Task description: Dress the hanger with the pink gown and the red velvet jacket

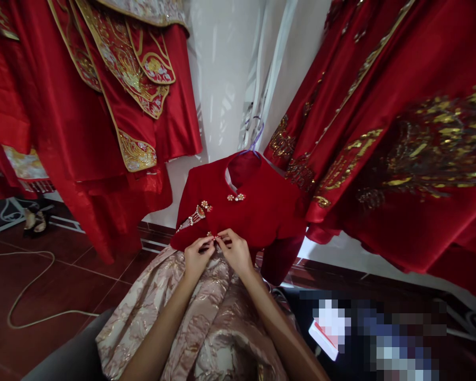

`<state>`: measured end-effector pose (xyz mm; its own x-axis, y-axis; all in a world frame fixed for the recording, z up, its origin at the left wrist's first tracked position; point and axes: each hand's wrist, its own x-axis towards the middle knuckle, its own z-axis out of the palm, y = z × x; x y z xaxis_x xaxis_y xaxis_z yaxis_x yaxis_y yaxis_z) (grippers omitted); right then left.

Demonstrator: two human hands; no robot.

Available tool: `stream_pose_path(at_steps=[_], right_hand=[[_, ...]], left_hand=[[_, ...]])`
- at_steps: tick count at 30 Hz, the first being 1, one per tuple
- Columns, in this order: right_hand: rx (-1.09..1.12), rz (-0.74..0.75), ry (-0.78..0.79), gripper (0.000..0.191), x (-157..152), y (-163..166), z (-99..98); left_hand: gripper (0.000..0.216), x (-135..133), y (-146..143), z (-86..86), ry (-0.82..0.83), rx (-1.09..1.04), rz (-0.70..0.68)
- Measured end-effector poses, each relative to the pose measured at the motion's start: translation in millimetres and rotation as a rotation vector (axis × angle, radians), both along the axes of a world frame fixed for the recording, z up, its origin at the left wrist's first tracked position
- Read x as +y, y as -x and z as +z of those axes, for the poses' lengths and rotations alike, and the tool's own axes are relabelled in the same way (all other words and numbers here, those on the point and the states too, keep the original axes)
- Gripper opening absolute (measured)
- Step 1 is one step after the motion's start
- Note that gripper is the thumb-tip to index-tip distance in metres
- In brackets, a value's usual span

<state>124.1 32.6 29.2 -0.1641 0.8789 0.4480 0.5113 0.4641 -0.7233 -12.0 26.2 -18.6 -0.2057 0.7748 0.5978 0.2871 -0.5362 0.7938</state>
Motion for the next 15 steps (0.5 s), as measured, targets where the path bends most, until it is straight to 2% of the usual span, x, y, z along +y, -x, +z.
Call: stream_pose_path(at_steps=[7, 11, 15], right_hand=[[0.011, 0.036, -0.005, 0.014, 3, -1, 0.9], [-0.071, 0.079, 0.046, 0.030, 4, -19, 14.4], [-0.083, 0.029, 0.057, 0.022, 0, -40, 34.2]], left_hand=[[0.020, 1, 1, 0.0, 0.009, 0.039, -0.019], [0.027, 1, -1, -1.4, -0.006, -0.024, 0.052], [0.024, 1, -2, -0.9, -0.007, -0.006, 0.044]])
